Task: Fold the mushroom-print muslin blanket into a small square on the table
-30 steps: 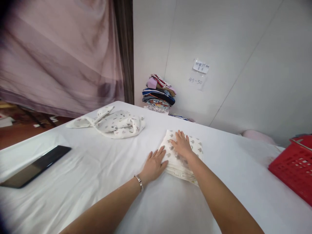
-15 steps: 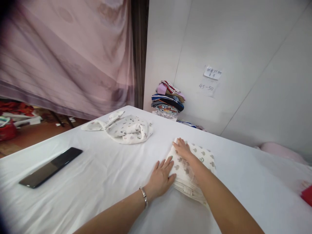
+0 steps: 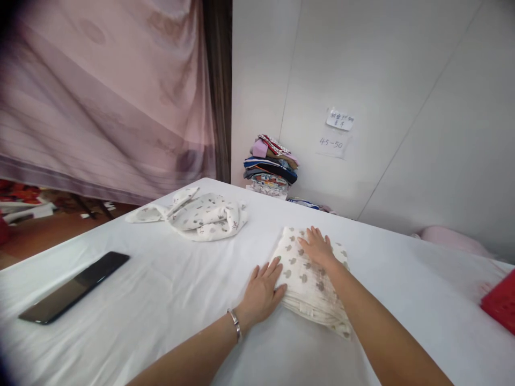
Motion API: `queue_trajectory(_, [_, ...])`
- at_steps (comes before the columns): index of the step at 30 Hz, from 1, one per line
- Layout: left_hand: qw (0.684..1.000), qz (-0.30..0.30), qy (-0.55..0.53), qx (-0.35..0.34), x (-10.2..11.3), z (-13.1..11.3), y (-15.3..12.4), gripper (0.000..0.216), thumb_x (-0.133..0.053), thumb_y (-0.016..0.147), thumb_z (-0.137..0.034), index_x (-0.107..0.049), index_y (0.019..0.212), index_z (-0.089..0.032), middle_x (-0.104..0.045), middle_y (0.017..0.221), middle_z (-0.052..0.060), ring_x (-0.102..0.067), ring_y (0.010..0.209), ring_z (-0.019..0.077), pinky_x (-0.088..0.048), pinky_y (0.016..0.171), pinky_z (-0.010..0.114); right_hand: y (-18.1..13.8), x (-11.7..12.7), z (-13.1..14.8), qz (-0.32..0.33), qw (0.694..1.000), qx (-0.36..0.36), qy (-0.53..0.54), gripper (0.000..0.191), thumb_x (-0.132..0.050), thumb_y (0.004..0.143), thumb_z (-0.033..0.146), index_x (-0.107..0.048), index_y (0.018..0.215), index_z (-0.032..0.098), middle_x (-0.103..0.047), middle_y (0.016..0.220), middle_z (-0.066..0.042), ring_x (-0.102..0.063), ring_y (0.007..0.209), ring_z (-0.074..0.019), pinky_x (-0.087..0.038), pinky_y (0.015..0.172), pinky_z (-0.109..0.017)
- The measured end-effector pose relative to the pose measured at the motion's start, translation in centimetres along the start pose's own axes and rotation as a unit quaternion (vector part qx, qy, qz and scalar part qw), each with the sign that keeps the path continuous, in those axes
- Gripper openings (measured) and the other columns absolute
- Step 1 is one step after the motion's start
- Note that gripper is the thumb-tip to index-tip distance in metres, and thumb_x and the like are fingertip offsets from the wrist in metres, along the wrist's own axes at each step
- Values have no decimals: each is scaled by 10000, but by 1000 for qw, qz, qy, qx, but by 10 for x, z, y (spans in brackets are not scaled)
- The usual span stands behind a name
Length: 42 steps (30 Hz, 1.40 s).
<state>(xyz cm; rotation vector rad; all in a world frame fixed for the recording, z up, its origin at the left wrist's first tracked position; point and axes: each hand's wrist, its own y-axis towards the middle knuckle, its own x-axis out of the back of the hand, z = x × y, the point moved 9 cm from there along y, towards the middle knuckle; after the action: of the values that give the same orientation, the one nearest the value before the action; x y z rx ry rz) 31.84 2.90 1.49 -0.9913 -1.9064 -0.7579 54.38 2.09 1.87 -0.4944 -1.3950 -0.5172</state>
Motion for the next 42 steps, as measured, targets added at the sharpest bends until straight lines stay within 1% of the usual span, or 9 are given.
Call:
queue_trajectory(5, [1000,0,0,2,-1,-2,1,540,-304,878,-438,-326,1383,-249,-210,1489,-21,-274,1316,272,-191,1098,504,-35,-11,-47,-28,997,-60,-34,667,-201,883,539,-290,1403,132,-174,1501,-93,-103,1371,-268,-123,1075,-520])
queue_trajectory(12, [1000,-4,11,-5,0,-1,1,526,-306,883,-431,-329,1375,-247,-226,1484,-14,-294,1307,259,-216,1091,499,-40,-10,-52,-6,998,-59,1,647,-235,884,519,-294,1402,135,-195,1495,-96,-124,1370,-255,-129,1081,-498])
queue_trajectory(16, [1000,-13,19,-10,-2,0,3,515,-319,884,-420,-342,1367,-243,-233,1482,-7,-303,1303,256,-227,1085,496,-65,-5,-69,-54,993,-102,22,664,-262,879,533,-292,1401,124,-159,1501,-111,-77,1377,-261,-119,1081,-515])
queue_trajectory(22, [999,-10,34,-9,-2,-1,6,500,-347,884,-407,-361,1355,-240,-242,1479,7,-318,1296,261,-234,1078,490,-95,-14,-71,-60,976,-113,175,677,-377,857,503,-314,1394,95,-131,1507,-105,-45,1382,-230,-112,1117,-416])
queue_trajectory(25, [999,-17,32,-15,1,-4,7,483,-350,889,-403,-374,1344,-244,-252,1476,19,-334,1289,258,-238,1075,477,-110,0,-84,-84,924,-163,335,655,-441,835,503,-345,1389,166,-167,1503,-53,-98,1378,-201,-109,1126,-352])
queue_trajectory(28, [999,-28,17,-20,3,-5,8,467,-372,886,-390,-390,1331,-248,-266,1470,36,-342,1286,259,-229,1073,483,-144,6,-103,-122,836,-244,477,660,-504,814,488,-356,1380,184,-299,1460,-59,-294,1321,-213,-276,1079,-328])
queue_trajectory(32, [998,-40,-44,-13,2,0,12,485,-413,874,-383,-385,1333,-228,-282,1463,52,-319,1303,250,-214,1081,478,-190,-14,-103,-64,749,-308,584,713,-580,785,419,-312,1386,144,-521,1279,-132,-573,1039,-238,-546,737,-316])
queue_trajectory(37, [979,-73,-181,54,7,17,19,500,-426,863,-459,-421,1306,-226,-266,1469,67,-522,1129,209,-355,1011,338,-211,-21,-90,-8,743,-284,606,445,-626,766,393,-546,1136,158,-642,990,-99,-619,752,-171,-540,537,-257])
queue_trajectory(42, [956,-51,-246,153,15,35,21,499,-406,868,-445,-440,1287,-176,-525,1274,97,-538,1089,208,-395,941,313,-212,-27,-91,33,716,-295,632,365,-564,799,502,-561,892,150,-630,750,-71,-607,624,-154,-528,522,-264])
